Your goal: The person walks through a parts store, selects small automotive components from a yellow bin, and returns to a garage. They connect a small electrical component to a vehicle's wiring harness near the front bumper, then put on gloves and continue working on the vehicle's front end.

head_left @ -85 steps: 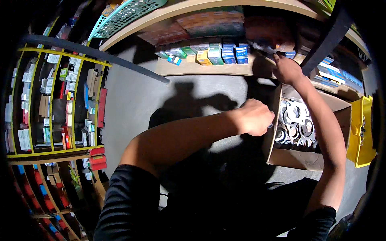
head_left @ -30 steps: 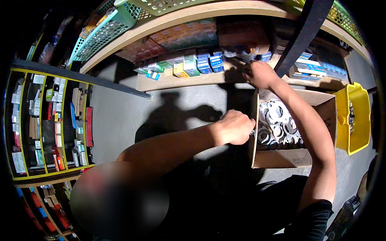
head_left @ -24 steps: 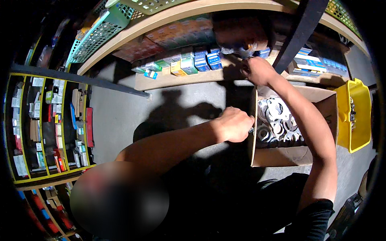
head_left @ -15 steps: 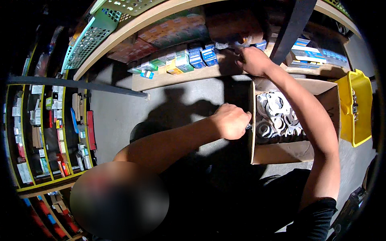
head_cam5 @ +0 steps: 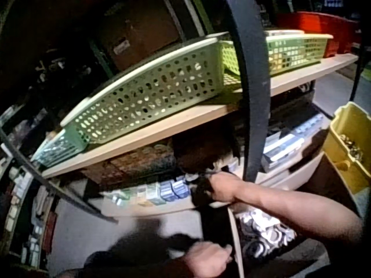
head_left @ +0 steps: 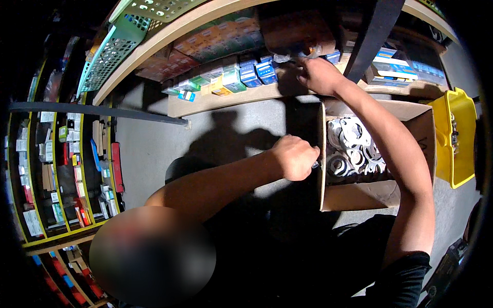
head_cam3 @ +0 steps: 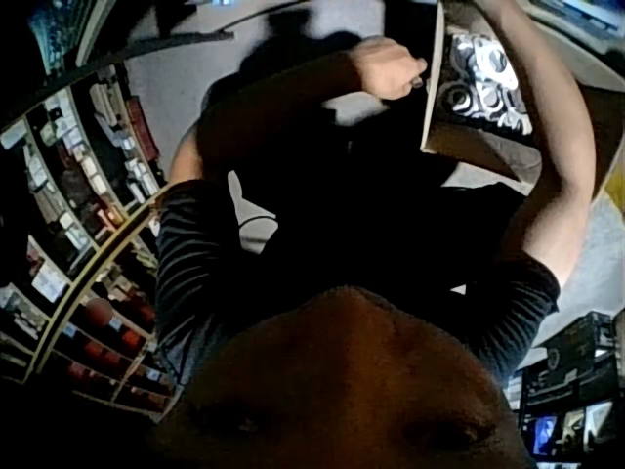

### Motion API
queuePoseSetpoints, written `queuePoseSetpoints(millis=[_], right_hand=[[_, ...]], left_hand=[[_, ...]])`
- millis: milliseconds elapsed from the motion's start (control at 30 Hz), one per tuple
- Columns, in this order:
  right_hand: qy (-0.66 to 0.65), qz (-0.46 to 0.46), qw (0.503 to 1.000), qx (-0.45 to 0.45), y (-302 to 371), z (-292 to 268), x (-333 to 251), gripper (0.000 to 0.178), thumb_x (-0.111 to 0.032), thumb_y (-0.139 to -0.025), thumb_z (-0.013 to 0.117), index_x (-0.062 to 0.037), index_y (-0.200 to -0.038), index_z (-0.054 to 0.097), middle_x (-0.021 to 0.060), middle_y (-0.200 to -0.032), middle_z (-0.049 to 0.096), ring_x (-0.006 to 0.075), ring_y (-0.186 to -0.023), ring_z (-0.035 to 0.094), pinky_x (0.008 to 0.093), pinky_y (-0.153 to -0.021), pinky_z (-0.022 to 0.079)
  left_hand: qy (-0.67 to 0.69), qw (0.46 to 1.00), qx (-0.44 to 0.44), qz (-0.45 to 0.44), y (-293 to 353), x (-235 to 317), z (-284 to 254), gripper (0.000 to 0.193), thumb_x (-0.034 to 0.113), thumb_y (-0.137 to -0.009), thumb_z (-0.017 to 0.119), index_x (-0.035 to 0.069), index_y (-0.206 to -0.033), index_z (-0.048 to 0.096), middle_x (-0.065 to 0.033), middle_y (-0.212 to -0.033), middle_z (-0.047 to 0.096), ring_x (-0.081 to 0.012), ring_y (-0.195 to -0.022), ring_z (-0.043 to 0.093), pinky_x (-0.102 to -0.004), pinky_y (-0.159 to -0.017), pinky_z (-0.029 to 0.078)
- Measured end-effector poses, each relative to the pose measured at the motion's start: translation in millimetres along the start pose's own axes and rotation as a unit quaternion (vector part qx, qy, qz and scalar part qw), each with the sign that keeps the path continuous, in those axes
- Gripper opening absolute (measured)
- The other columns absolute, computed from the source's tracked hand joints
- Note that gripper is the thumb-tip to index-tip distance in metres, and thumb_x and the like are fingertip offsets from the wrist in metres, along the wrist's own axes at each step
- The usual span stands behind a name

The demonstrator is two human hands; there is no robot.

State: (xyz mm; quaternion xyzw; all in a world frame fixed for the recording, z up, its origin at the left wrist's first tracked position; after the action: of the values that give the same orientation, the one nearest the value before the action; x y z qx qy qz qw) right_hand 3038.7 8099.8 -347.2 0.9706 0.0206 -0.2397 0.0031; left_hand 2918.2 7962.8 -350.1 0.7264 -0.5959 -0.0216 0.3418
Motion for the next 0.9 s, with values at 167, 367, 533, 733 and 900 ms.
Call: queuePoseSetpoints(millis=[167, 367, 533, 733, 900], right_hand=[[-0.040, 0.016, 0.998, 0.034, 0, -4, -1, 0.049, -0.018, -0.082, 0.063, 0.0043, -0.122, 0.046, 0.0277, -0.097, 0.063, 0.0418, -0.096, 0.060, 0.0458, -0.085, 0.048], [-0.068, 0.076, 0.994, -0.030, -18, 24, 34, 0.046, -0.024, -0.085, 0.060, 0.0040, -0.119, 0.049, 0.0311, -0.100, 0.061, 0.0418, -0.100, 0.059, 0.0441, -0.087, 0.047], [-0.117, 0.132, 0.984, 0.008, -10, -1, 15, 0.040, -0.030, -0.088, 0.054, 0.0064, -0.103, 0.059, 0.0322, -0.099, 0.061, 0.0420, -0.098, 0.060, 0.0456, -0.086, 0.047], [-0.150, 0.157, 0.976, -0.005, -15, -5, 38, 0.048, -0.034, -0.090, 0.050, 0.0085, -0.111, 0.057, 0.0322, -0.105, 0.060, 0.0422, -0.102, 0.059, 0.0427, -0.091, 0.044], [-0.168, 0.167, 0.970, -0.045, -7, 6, 27, 0.055, -0.035, -0.088, 0.051, 0.0110, -0.118, 0.052, 0.0337, -0.112, 0.058, 0.0410, -0.109, 0.056, 0.0413, -0.096, 0.041]], left_hand=[[0.001, 1.000, 0.004, 0.009, 3, 2, -1, 0.028, 0.016, -0.077, 0.057, -0.003, -0.098, 0.058, -0.0204, -0.074, 0.065, -0.0379, -0.076, 0.065, -0.0486, -0.070, 0.052], [0.009, 1.000, 0.016, 0.017, 3, 2, -2, 0.030, 0.015, -0.077, 0.057, -0.004, -0.099, 0.058, -0.0215, -0.074, 0.065, -0.0382, -0.076, 0.066, -0.0489, -0.070, 0.052], [0.013, 1.000, 0.024, 0.009, 11, -4, -1, 0.032, 0.015, -0.076, 0.056, -0.005, -0.101, 0.059, -0.0222, -0.074, 0.065, -0.0385, -0.076, 0.066, -0.0491, -0.070, 0.052], [0.012, 0.999, 0.029, 0.007, 6, 0, -3, 0.030, 0.014, -0.075, 0.057, -0.002, -0.100, 0.062, -0.0201, -0.078, 0.067, -0.0369, -0.079, 0.066, -0.0487, -0.073, 0.051], [0.014, 0.999, 0.032, 0.012, 9, 1, -5, 0.030, 0.014, -0.075, 0.057, -0.002, -0.099, 0.062, -0.0198, -0.079, 0.067, -0.0369, -0.079, 0.066, -0.0486, -0.074, 0.051]])
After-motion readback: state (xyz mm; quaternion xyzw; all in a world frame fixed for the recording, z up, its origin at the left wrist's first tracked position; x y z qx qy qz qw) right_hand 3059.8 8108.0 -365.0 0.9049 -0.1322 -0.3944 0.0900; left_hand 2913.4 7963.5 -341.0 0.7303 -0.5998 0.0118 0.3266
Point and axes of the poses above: each hand's wrist, its own y-axis away from the middle knuckle, its own z-axis out of the palm, x = y × z, the point moved 8 cm from there along -y, towards the middle knuckle
